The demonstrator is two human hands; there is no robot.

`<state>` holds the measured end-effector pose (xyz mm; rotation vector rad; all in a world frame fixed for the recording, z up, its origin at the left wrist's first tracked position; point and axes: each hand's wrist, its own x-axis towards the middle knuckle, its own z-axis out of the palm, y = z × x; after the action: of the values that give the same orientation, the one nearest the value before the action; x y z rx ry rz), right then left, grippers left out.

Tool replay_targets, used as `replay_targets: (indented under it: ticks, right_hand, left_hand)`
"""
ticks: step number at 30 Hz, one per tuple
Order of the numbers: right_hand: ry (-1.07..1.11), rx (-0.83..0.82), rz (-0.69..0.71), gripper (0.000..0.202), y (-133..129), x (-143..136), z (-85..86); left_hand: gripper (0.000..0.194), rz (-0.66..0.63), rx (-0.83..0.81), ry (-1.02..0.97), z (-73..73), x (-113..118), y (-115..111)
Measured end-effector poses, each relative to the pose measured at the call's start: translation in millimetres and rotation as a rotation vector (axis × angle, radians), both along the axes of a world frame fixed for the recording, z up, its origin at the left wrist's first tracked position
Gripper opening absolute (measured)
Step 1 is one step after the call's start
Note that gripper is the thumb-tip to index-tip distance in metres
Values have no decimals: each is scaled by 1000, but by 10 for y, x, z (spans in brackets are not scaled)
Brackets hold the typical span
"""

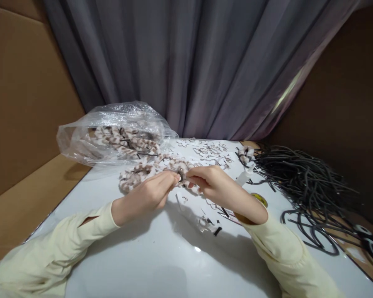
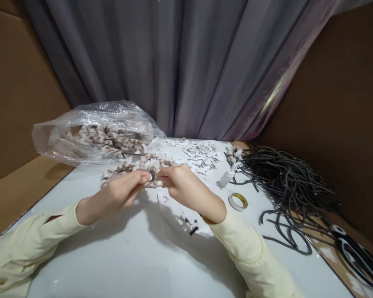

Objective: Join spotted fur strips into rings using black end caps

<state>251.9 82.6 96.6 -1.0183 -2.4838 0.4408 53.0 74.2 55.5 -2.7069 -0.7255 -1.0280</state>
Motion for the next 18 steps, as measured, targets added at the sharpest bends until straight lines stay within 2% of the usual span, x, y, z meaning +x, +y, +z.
replay_targets:
  ticks: [5, 11, 18]
  right_hand:
    - [-13, -75, 38, 22, -24, -6, 33]
    - [-80, -77, 55, 20, -51, -17, 29]
    - [-159, -55, 14, 20, -95, -12, 100]
  left_hand:
    - [12, 66, 229, -48, 38, 24, -8]
    - [11, 38, 407, 33, 12, 5, 42]
    - [13, 75, 448, 141, 8, -22, 63]
